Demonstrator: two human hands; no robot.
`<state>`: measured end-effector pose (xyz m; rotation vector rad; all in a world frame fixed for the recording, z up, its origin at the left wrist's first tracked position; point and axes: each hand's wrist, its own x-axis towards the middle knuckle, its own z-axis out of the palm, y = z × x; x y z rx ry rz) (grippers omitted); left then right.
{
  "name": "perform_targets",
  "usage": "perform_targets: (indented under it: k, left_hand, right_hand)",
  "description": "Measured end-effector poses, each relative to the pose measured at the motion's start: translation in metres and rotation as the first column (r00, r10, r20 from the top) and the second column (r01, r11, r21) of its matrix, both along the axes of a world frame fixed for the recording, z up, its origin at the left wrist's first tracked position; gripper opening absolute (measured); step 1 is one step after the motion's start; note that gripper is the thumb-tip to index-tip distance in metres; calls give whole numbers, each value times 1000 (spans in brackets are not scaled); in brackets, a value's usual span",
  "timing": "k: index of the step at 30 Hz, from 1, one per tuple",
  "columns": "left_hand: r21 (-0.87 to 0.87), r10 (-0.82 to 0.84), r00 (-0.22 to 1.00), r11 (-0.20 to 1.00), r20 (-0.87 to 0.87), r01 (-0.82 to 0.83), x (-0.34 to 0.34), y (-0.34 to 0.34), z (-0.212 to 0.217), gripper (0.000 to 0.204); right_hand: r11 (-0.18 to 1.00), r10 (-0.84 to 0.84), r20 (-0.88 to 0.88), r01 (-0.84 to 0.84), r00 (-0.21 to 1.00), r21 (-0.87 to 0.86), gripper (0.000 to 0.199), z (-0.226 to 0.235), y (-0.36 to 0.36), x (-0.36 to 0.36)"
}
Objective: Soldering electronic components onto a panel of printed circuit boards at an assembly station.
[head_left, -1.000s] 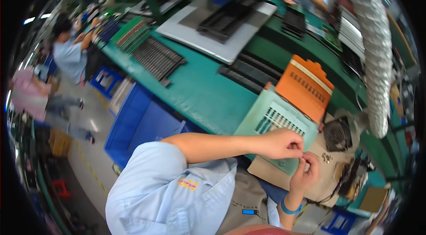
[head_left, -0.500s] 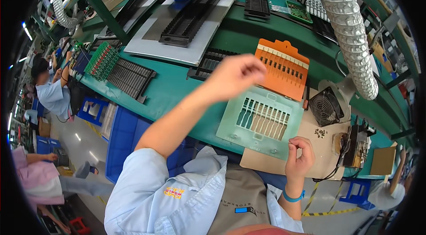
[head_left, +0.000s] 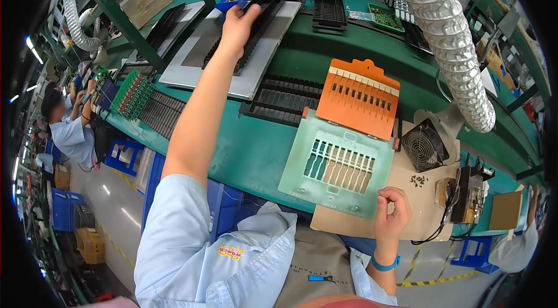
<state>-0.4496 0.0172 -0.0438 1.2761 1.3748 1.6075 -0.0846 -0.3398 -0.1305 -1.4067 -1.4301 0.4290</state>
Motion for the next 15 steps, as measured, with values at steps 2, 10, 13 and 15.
perform_targets:
  k: [2, 10, 13, 15]
  left_hand:
    - [-95, -4, 944, 995, 330, 37, -12, 29, -1, 53]
    - [-72, -115, 639, 963, 761, 259, 7, 103, -38, 46]
    - [-11, -185, 680, 962, 709, 273, 21, 105, -41, 42]
    - [29, -194, 710, 971, 677, 238, 27, 103, -35, 39]
  right_hand:
    - [1000, 3, -7, -3, 1000, -8, 9, -1, 2, 2]
    - [1000, 9, 0, -9, 1000, -26, 9, -4, 6, 9]
    - [999, 4, -7, -5, 1000, -36, 11, -7, 8, 10]
    - [1000, 5, -11, -5, 1000, -23, 14, -10, 10, 10]
